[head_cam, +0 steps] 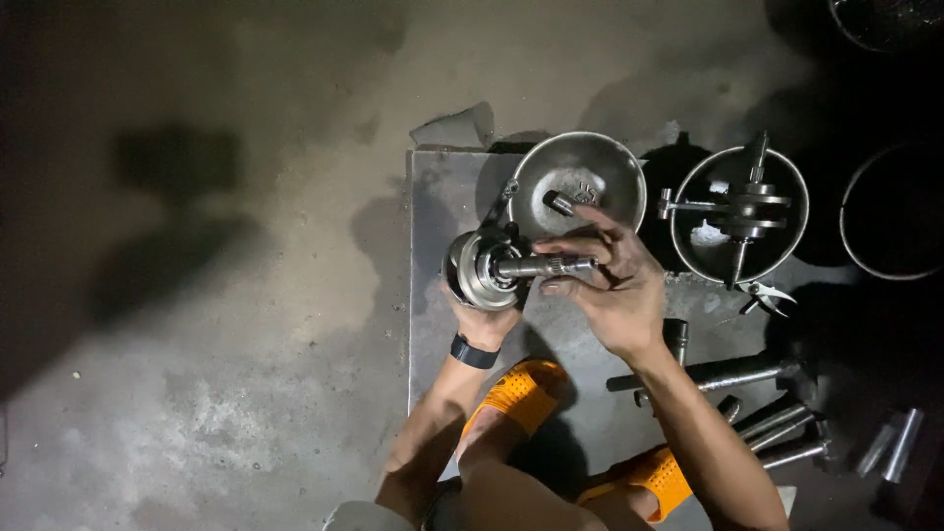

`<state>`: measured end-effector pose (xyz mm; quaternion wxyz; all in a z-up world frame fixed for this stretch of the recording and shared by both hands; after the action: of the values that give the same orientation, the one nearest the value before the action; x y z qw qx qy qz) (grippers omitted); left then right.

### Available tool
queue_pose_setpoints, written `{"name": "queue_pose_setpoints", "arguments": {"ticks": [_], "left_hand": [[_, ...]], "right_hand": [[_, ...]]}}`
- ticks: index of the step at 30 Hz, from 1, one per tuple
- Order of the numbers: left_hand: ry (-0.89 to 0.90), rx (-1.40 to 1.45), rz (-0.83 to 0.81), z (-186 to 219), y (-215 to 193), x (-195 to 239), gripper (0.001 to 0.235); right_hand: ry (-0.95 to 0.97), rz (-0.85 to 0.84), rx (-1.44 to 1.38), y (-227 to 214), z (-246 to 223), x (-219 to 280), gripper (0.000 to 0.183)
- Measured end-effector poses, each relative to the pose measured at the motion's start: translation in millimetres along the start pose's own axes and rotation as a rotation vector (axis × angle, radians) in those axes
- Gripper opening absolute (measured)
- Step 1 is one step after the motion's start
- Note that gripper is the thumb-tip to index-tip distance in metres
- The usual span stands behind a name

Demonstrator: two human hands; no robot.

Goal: Inspecting and aligning a motorcycle crankshaft using a dial indicator and a mallet at a workshop station.

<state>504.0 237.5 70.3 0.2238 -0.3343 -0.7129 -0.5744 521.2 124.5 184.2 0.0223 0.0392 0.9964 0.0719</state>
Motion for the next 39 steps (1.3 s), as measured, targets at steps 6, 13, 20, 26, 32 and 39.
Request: {"name": "queue_pose_setpoints", "arguments": {"ticks": [6,13,20,26,32,39], "left_hand": [[-0.012,-0.022,0.010,6.1,-9.0,-1.7,0.037],[-0.036,-0.050,0.018,13.9,-15.9,-6.2,0.046],[-0.070,-0.085,0.026,21.3,-28.0,-12.7,0.051],[-0.135,-0.139,0.016,26.7,-44.5,-25.1,0.064],[-0.093,-0.373,0.021,33.8,-29.8,-19.0,0.043],[-0.379,-1.241,0.104,95.1,-39.8,-68.5,0.035]], "right_hand": [[0.021,-0.113,-0.010,12.8,23.2,3.5,0.072],[-0.070,-0.115,0.171,6.7,22.7,4.6,0.057],[-0.082,-0.113,0.283,14.8,27.5,8.3,0.059],[0.024,-0.205,0.108,8.5,35.6,11.3,0.066],[0.061,-0.174,0.460,-36.5,45.7,-5.6,0.021],[0.344,-0.256,0.312,-19.7,99.8,28.7,0.043]]}}
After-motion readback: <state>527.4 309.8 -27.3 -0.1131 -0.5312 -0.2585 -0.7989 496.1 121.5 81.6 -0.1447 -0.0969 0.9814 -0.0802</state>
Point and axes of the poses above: each hand's wrist, its own x-axis away from the middle knuckle, its own y-axis out of the palm, z = x × y, the point moved 4 cm from there along -x, towards the middle knuckle, and after that the axes turned 4 degrees about x, right-handed, at the moved point
